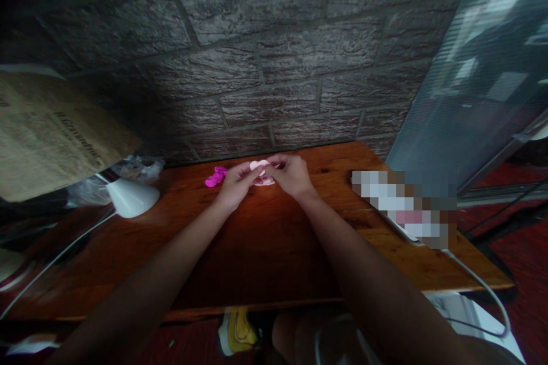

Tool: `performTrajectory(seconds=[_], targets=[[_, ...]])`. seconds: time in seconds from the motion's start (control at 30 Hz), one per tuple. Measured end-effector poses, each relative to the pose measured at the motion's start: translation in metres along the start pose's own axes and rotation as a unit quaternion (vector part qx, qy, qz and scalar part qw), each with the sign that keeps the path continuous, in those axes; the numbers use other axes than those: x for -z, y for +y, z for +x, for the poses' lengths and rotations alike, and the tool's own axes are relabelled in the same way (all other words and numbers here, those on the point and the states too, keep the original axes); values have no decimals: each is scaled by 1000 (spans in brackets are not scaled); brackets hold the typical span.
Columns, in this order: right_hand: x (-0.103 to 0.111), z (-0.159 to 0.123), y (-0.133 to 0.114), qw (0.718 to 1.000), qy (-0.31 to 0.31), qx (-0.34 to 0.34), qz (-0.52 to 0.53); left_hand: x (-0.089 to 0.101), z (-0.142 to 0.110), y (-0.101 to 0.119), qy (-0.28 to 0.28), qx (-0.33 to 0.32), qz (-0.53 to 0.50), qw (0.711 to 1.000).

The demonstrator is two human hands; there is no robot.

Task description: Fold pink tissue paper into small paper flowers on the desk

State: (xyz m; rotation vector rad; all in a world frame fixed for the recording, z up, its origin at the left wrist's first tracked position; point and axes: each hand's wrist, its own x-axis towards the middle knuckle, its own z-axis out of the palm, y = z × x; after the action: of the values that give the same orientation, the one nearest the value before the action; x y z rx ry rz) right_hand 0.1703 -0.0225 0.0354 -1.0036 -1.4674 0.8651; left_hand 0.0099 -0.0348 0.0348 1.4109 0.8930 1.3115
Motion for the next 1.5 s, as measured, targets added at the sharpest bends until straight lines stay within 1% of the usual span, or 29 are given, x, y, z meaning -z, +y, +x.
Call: performTrajectory(seconds=[0.1, 0.17, 0.23, 0.27, 0.3, 0.33, 0.4, 0.47, 0.57, 0.67, 0.77, 0.87, 1.07, 1.17, 1.33, 1.4, 1.5], targets=[[3, -1, -2, 997, 53, 9, -51, -1, -1, 1, -5, 18, -22, 1000], [9, 0, -4, 993, 93, 15, -65, -1, -1, 2, 5, 31, -37, 999], [16, 3, -5, 987, 144, 18, -63, -1, -1, 3, 24, 37, -53, 998], [19, 4, -5, 985, 165, 12, -46, 0, 0, 3, 32, 38, -61, 997], [22, 6, -5, 985, 170, -1, -26, 0, 0, 3, 41, 37, -69, 996], [23, 7, -5, 987, 161, -15, -3, 0, 0, 3, 47, 36, -75, 995], [21, 8, -4, 991, 119, -35, 48, 0, 0, 4, 52, 36, -82, 995], [16, 7, -2, 993, 71, -33, 83, -1, -1, 4, 50, 38, -76, 995], [6, 4, -1, 994, 5, -32, 105, -1, -2, 4, 41, 32, -57, 997], [2, 3, -2, 991, -38, -44, 122, -1, -2, 5, 44, 21, -44, 998], [3, 2, -6, 988, -59, -50, 136, -1, -2, 5, 54, 15, -29, 998], [3, 0, -9, 986, -79, -41, 139, -2, -3, 5, 57, 13, -28, 998], [4, -1, -9, 987, -87, -19, 131, -2, -2, 5, 46, 13, -29, 998], [1, -2, -6, 991, -65, -19, 116, -1, -2, 4, 44, 3, -18, 999], [-3, -2, -5, 998, 16, -11, 54, -4, -4, 6, 40, -38, 8, 998], [0, 0, -5, 998, 46, -16, 32, -6, -5, 8, 36, -35, 7, 999], [9, 4, -1, 992, 118, -36, 16, -7, -6, 10, 35, -12, -34, 999]])
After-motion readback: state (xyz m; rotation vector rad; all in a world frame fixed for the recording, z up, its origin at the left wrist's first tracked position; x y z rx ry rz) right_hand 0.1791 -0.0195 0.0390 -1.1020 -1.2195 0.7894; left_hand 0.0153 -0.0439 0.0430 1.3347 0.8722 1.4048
